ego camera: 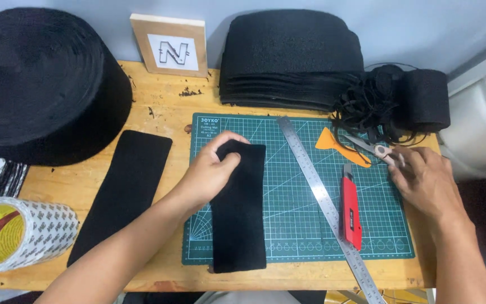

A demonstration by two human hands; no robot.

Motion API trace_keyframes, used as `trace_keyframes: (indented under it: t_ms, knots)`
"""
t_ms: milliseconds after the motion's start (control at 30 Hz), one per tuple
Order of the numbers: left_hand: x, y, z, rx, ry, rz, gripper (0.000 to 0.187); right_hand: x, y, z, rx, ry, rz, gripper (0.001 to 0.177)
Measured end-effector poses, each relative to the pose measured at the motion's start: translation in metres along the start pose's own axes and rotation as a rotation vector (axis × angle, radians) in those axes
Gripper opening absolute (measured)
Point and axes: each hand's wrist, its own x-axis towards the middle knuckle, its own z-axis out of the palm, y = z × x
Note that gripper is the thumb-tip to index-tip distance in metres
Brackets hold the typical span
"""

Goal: Measure and cut strips of black fabric using a ruler, utility knife, and scissors on a cutting mat.

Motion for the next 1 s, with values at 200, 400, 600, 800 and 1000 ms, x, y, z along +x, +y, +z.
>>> trace_keyframes:
  t_ms: [200, 400, 600, 800, 1000]
  knots:
    - [0.0, 0.013, 0.008, -0.162, -0.033, -0.135, 0.024, 0.006, -0.009, -0.022, 0.012, -0.271, 0.144, 0.058]
    - [0.002, 0.013, 0.014, 0.012, 0.022, -0.056, 0.02, 0.001, -0.016, -0.039, 0.016, -0.347, 0.308, 0.066]
    - [0.011, 0.006, 0.01, 0.026, 0.036, -0.023, 0.018, -0.021, -0.017, -0.058, 0.109, -0.311, 0.391, 0.059]
    - [0.022, 0.002, 0.004, 0.085, 0.106, 0.044, 0.019, -0.082, 0.05, -0.017, 0.23, 0.025, 0.345, 0.064]
    - [0.024, 0.002, 0.001, 0.002, 0.154, 0.044, 0.017, -0.045, -0.087, -0.073, 0.653, 0.015, 0.559, 0.039]
